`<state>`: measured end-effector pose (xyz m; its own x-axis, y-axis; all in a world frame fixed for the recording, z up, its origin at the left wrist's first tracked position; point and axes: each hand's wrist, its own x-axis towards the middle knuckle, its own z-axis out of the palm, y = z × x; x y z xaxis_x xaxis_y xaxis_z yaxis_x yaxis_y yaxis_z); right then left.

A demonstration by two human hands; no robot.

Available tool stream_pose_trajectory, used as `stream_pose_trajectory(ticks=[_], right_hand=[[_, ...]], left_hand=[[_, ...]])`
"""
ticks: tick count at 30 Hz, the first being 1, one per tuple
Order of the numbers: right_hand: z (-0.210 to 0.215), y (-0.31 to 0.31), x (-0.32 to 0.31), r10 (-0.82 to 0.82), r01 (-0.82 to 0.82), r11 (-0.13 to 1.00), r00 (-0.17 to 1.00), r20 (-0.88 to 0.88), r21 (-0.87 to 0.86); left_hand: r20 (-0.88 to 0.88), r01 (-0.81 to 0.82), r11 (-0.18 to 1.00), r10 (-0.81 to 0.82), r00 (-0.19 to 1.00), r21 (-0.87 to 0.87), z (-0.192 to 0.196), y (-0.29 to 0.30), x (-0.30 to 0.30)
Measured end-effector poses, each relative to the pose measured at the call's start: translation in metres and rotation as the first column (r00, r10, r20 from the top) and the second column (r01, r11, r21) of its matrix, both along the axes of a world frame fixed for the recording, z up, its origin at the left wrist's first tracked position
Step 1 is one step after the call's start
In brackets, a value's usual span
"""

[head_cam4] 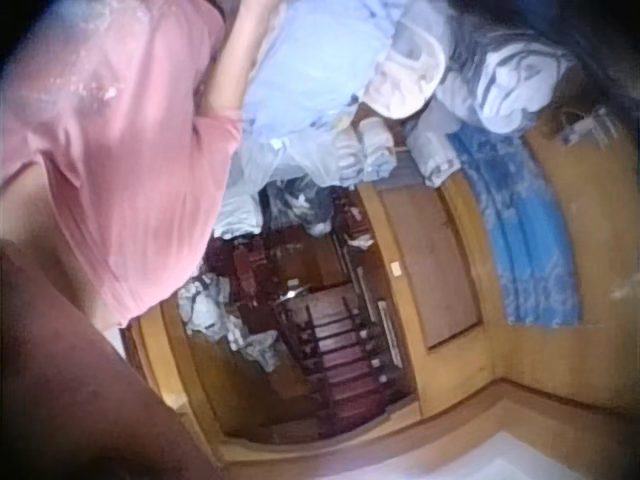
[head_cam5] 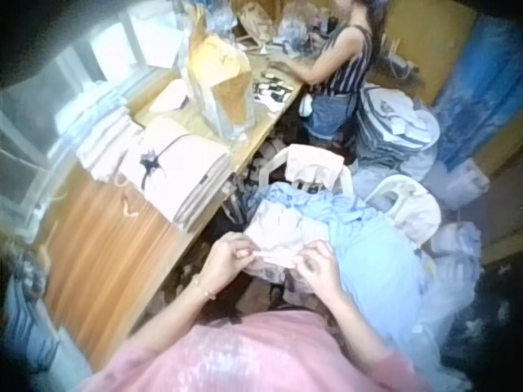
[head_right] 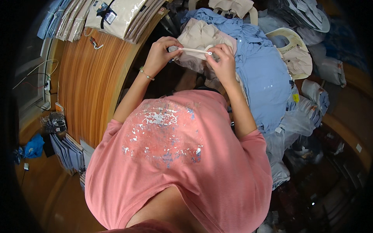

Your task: The person organizes, ties, and packs folded shirts into plastic bags at a wooden table in a garment workshop.

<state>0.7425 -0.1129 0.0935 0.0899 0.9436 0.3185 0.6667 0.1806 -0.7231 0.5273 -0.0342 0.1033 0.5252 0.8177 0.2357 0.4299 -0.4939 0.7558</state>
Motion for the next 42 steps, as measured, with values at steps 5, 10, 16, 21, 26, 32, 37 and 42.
stream_pose_trajectory(ticks=[5,10,16,21,26,32,37,42], right_hand=[[-0.015,-0.011,-0.003,0.007,-0.032,0.992,0.979,-0.204,-0.121],[-0.023,-0.020,-0.010,-0.001,-0.008,0.998,0.991,-0.137,-0.065],[-0.028,-0.027,-0.009,0.000,-0.005,0.998,0.996,-0.091,-0.057],[-0.029,-0.033,-0.007,0.006,-0.011,0.997,0.998,-0.066,-0.074],[-0.030,-0.017,0.018,0.432,-0.516,0.768,0.855,-0.287,-0.380],[-0.168,0.085,0.012,0.418,-0.551,0.832,0.552,0.722,-0.060],[-0.113,0.084,0.017,0.494,-0.289,0.677,0.860,0.127,-0.677],[0.078,0.051,0.041,0.340,-0.423,0.826,0.901,-0.270,-0.371]], left_hand=[[-0.043,0.006,0.999,-0.007,0.999,-0.034,-0.005,-0.007,-0.006],[-0.058,0.027,0.997,-0.031,0.998,-0.067,-0.010,-0.011,-0.012],[-0.103,0.093,0.996,-0.094,0.990,-0.014,-0.015,-0.015,-0.014],[-0.139,0.125,0.987,-0.111,0.984,0.099,-0.005,-0.021,-0.010],[-0.178,0.215,0.953,-0.179,0.968,0.211,0.004,-0.032,-0.010],[0.005,0.460,0.863,-0.471,0.882,0.209,0.032,-0.056,0.023],[0.130,-0.043,0.963,0.079,0.988,-0.265,-0.045,-0.044,-0.039],[-0.284,0.004,0.808,-0.212,0.935,-0.589,-0.184,-0.060,-0.058]])
